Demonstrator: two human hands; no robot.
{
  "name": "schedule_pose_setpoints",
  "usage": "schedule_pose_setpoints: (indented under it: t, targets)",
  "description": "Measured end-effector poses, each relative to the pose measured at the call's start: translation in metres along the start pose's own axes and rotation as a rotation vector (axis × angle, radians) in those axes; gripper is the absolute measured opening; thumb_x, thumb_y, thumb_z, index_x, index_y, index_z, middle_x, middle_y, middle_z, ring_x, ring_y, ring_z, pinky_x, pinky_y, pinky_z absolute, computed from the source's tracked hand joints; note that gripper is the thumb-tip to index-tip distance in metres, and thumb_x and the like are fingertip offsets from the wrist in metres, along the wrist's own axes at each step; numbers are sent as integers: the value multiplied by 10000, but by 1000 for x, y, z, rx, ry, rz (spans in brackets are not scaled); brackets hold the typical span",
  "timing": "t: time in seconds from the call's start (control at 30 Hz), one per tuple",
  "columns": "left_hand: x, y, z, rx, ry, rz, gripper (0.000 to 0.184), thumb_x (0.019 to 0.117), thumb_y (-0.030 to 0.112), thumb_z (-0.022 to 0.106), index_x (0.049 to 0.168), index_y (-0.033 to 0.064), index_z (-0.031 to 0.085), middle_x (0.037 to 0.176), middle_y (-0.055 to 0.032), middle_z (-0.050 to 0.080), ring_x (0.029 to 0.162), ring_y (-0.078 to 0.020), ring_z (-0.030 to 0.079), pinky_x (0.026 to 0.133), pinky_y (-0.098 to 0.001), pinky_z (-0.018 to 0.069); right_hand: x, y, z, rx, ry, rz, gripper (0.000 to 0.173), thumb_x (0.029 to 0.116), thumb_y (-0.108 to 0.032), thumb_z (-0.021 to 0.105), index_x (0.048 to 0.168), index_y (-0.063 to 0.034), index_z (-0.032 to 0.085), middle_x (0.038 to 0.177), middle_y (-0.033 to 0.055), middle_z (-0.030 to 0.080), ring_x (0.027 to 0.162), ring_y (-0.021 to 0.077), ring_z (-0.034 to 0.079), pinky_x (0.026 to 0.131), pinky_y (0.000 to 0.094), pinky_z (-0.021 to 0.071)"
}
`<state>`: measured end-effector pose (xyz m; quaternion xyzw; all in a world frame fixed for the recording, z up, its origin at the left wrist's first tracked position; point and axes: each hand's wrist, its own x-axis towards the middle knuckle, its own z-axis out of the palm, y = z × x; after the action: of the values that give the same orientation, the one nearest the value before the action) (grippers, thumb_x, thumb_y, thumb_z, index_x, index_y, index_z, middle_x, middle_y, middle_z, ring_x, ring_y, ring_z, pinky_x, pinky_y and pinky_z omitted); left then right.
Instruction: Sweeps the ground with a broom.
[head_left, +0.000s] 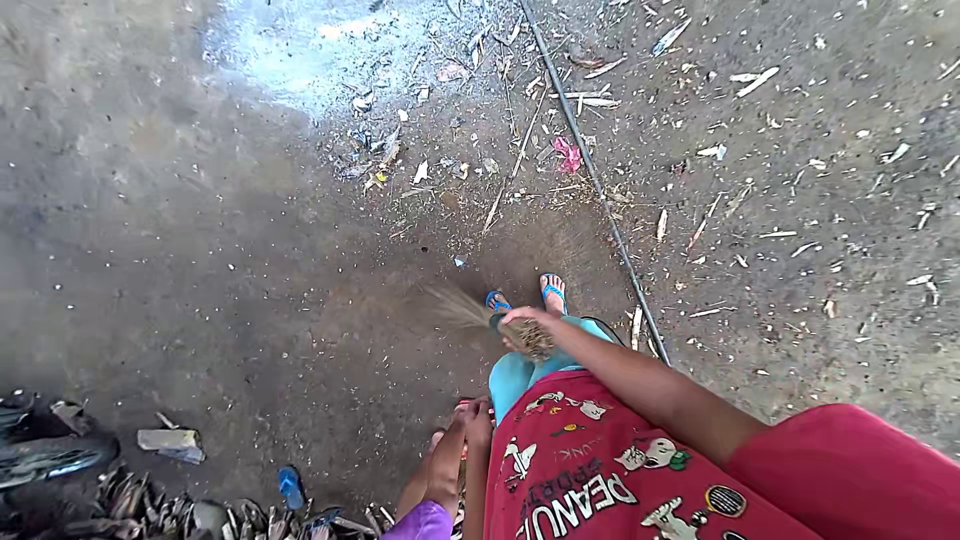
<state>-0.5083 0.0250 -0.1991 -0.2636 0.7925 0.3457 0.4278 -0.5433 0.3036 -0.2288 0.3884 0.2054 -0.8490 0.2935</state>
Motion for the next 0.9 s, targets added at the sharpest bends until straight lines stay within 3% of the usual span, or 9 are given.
schedule_pose_setpoints:
  t: [0.17,0.33,0.43,0.5,0.57,0.67,0.73,0.8,0.9]
  targets:
    - [15,10,-3,177,-78,3,350,1113,200,420,1280,-54,594,1108,-223,660,891,-265,656,814,-449,544,-91,-52,-152,-44,164,-204,355,1073,-323,360,1149,-92,618,893,46,677,709,123,642,611,255,531]
    - [30,29,-2,118,-70,-26,385,1128,238,373,1328,-28,567,1155,-201,675,880,-269,663,758,-449,538,-180,-88,-222,55,390,-258,449,1063,-372,243,1067,-85,588,799,57,658,608,124,640,504,232,521]
    - [35,38,7,109,-92,19,369,1125,227,386,1304,-36,574,1118,-192,681,854,-264,662,741,-448,546,-191,-85,-182,131,553,-399,390,1067,-332,282,1057,-81,580,784,54,655,633,139,646,550,273,545]
    - [31,46,14,82,-87,44,362,1122,220,394,1305,-31,579,1112,-185,685,865,-260,653,743,-445,534,-190,-74,-121,48,711,-405,241,1053,-255,429,1112,-83,587,835,40,652,693,124,641,612,298,552]
    - [23,52,21,47,-74,76,351,1122,203,385,1315,-20,576,1121,-173,692,868,-243,666,730,-422,542,-185,-48,-66,-152,782,-349,309,1001,-219,583,1253,-40,560,973,87,649,808,156,648,713,360,563]
    - [17,51,36,31,-100,156,327,1109,131,385,1282,-76,570,1084,-187,689,898,-212,649,815,-383,523,-174,-16,-26,-242,640,-278,550,975,-192,633,1447,-34,400,1117,139,628,917,193,661,791,386,576]
    - [18,47,43,15,-105,175,318,1100,99,396,1261,-114,569,1068,-202,686,934,-199,641,893,-369,512,-164,-7,-27,-131,496,-202,399,965,-180,611,1330,-74,490,990,93,645,816,160,663,701,335,572]
    - [20,46,43,-27,-87,153,327,1103,102,386,1270,-119,560,1068,-205,687,929,-189,646,885,-356,514,-148,-4,-45,65,228,-97,216,1031,-228,483,1165,-78,558,898,96,670,718,171,672,617,320,577]
    - [27,52,41,-12,-72,120,328,1110,126,389,1276,-100,559,1048,-186,687,879,-177,641,819,-353,521,-112,13,-82,255,-205,-42,415,1031,-368,298,1064,-92,606,934,100,708,721,164,691,618,282,580]
